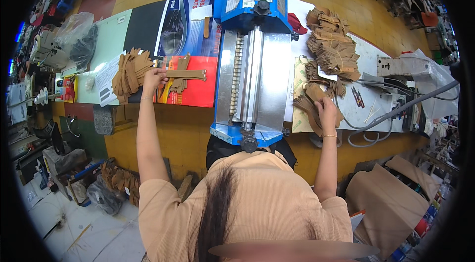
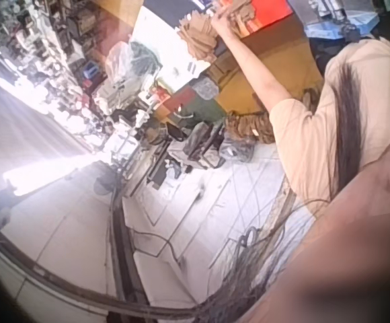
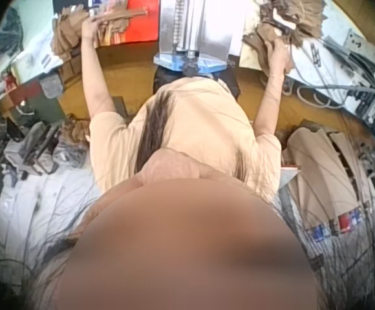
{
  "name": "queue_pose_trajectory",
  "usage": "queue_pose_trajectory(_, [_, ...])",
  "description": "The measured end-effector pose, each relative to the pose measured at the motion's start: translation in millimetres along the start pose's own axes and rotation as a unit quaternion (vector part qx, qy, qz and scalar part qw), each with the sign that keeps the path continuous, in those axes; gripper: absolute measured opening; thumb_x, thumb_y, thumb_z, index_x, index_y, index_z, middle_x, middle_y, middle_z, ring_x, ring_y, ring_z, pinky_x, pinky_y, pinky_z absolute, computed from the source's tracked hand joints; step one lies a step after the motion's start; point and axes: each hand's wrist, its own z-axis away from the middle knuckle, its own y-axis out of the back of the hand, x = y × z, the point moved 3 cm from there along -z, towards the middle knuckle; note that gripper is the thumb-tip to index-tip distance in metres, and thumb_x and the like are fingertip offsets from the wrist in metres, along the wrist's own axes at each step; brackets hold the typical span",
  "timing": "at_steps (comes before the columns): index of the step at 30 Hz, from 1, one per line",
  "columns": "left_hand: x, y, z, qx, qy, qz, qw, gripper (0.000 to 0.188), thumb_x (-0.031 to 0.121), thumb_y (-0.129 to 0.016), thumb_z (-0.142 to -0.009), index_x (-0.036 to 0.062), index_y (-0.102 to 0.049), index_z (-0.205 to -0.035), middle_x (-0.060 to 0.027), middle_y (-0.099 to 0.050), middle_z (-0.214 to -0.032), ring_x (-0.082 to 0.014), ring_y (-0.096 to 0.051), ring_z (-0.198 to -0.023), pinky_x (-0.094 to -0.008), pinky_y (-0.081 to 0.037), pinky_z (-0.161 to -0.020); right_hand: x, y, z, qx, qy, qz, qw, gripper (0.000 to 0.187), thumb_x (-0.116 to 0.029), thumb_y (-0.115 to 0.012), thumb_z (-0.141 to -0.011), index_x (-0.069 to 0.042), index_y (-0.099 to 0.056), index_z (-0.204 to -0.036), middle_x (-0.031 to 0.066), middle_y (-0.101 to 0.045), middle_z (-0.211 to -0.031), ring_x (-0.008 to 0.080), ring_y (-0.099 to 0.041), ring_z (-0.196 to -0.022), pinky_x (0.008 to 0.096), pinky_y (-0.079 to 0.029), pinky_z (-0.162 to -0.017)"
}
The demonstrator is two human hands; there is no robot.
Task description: The person repeatedly picks up small brown material pieces, places them into a blue press machine, and removes the pressed pieces. The person stacks the finished pieces on the table to the left.
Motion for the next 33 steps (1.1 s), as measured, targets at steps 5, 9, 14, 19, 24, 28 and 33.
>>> queue_pose_trajectory(5, [-23,6,-11,0.069,0.002,-0.037,0.997,0.025,0.003,-0.062,-0.086,-0.0040,-0.064,-0.110,-0.0124,-0.066,-0.097,-0.0128,-0.065,-0.067,-0.0238,-0.054,-0.058,-18,8,-4,-0.033,-0.064,-0.153,0.986,0.014,-0.010,-0.063,-0.089,0.000,-0.066,-0.099,0.0107,-0.062,-0.080,0.0206,-0.061,-0.073,0.0315,-0.047,-0.065])
queue_pose_trajectory(9, [-15,-2,-8,0.184,-0.130,-0.237,0.945,0.038,0.009,-0.069,-0.079,-0.0009,-0.063,-0.115,-0.0208,-0.059,-0.112,-0.0255,-0.065,-0.084,-0.0283,-0.054,-0.059,-54,16,-6,-0.125,-0.103,-0.335,0.928,0.019,-0.010,-0.063,-0.090,0.000,-0.069,-0.105,0.0027,-0.067,-0.088,0.0098,-0.053,-0.063,0.0264,-0.045,-0.059])
queue_pose_trajectory(14, [17,-63,22,0.076,-0.166,-0.081,0.980,0.033,0.014,-0.069,-0.084,0.0023,-0.064,-0.114,-0.0096,-0.063,-0.093,-0.0155,-0.061,-0.072,-0.0248,-0.048,-0.055,-101,5,-24,-0.296,-0.125,-0.330,0.887,0.019,-0.017,-0.068,-0.087,-0.002,-0.071,-0.098,0.0016,-0.068,-0.074,0.0126,-0.058,-0.066,0.0270,-0.049,-0.064])
queue_pose_trajectory(19, [56,-145,66,-0.113,-0.108,0.006,0.988,0.028,0.020,-0.069,-0.088,0.0034,-0.066,-0.111,-0.0036,-0.067,-0.087,-0.0085,-0.061,-0.069,-0.0204,-0.048,-0.058,-137,-14,-49,-0.259,0.045,-0.169,0.950,0.019,-0.021,-0.070,-0.083,-0.003,-0.072,-0.089,0.0101,-0.070,-0.077,0.0209,-0.066,-0.069,0.0321,-0.051,-0.067])
queue_pose_trajectory(24, [74,-195,97,-0.218,-0.086,0.089,0.968,0.026,0.018,-0.064,-0.092,-0.0039,-0.065,-0.106,-0.0071,-0.066,-0.080,-0.0121,-0.065,-0.069,-0.0236,-0.053,-0.061,-167,-35,-58,-0.274,0.089,-0.171,0.942,0.018,-0.021,-0.070,-0.081,-0.004,-0.073,-0.086,0.0128,-0.070,-0.076,0.0266,-0.067,-0.071,0.0346,-0.052,-0.070])
queue_pose_trajectory(28, [77,-210,108,-0.227,-0.038,0.116,0.966,0.030,0.022,-0.063,-0.094,-0.0060,-0.064,-0.104,-0.0084,-0.066,-0.081,-0.0134,-0.066,-0.070,-0.0247,-0.054,-0.063,-176,-40,-60,-0.284,0.089,-0.180,0.937,0.018,-0.021,-0.070,-0.080,-0.005,-0.072,-0.087,0.0133,-0.070,-0.077,0.0268,-0.067,-0.070,0.0345,-0.052,-0.070])
queue_pose_trajectory(33, [84,-213,111,-0.222,0.012,0.125,0.967,0.034,0.026,-0.063,-0.095,-0.0064,-0.064,-0.104,-0.0099,-0.067,-0.086,-0.0149,-0.067,-0.072,-0.0255,-0.055,-0.064,-151,-22,-56,-0.271,0.047,-0.200,0.940,0.017,-0.018,-0.072,-0.079,-0.004,-0.072,-0.089,0.0112,-0.070,-0.077,0.0211,-0.066,-0.069,0.0320,-0.052,-0.068])
